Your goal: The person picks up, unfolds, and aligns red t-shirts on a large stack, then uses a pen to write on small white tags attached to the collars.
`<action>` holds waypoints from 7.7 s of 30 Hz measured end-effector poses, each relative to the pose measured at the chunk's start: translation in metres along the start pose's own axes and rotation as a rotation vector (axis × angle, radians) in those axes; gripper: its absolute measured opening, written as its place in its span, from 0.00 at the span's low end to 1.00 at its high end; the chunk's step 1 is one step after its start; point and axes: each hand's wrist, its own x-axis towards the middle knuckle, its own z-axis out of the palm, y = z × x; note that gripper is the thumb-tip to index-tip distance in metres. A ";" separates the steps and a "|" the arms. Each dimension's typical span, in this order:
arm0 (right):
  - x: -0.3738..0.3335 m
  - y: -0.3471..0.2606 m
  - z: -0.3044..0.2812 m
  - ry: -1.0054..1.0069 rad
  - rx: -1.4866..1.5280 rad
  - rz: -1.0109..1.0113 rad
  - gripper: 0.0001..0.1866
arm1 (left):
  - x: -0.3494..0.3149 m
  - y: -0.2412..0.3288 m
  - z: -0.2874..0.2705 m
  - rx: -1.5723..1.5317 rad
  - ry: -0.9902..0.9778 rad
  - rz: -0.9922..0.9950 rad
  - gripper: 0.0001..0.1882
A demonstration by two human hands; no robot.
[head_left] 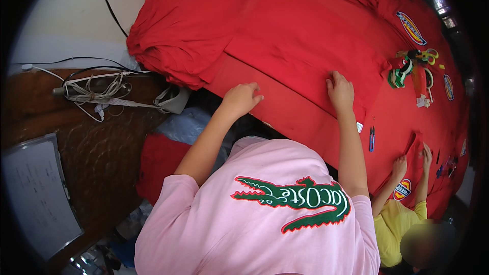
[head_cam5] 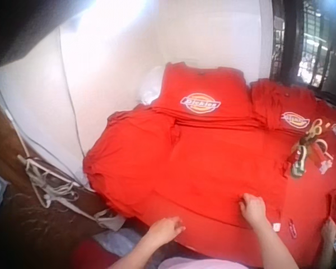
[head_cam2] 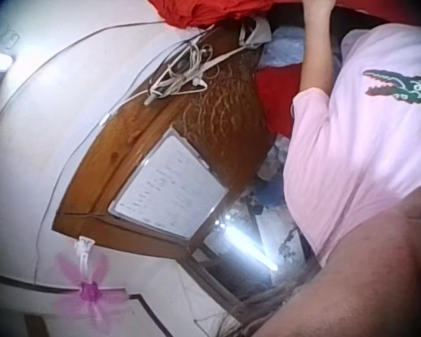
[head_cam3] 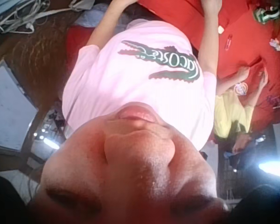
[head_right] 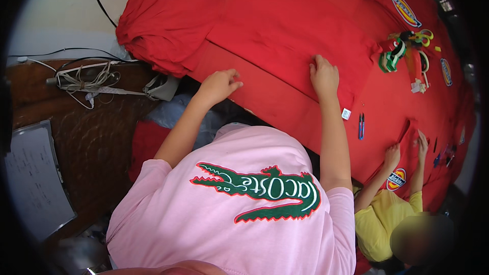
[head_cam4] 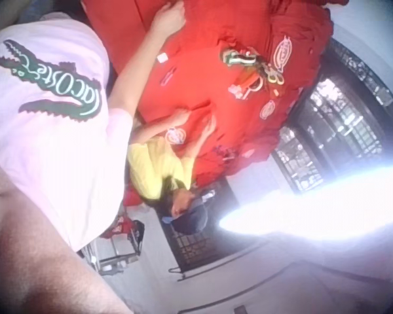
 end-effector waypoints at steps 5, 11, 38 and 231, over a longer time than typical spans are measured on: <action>-0.048 -0.055 -0.022 0.051 0.073 -0.277 0.09 | 0.006 -0.051 -0.010 -0.076 0.189 -0.012 0.17; -0.129 -0.067 -0.008 -0.368 0.327 -0.048 0.13 | 0.025 -0.065 -0.023 -0.149 0.268 0.042 0.11; -0.087 -0.098 -0.098 -0.017 1.405 0.415 0.04 | 0.073 -0.046 -0.064 -0.105 0.204 0.533 0.20; 0.054 0.020 -0.084 0.379 1.742 0.956 0.12 | 0.313 0.035 -0.162 -1.387 -0.069 0.314 0.29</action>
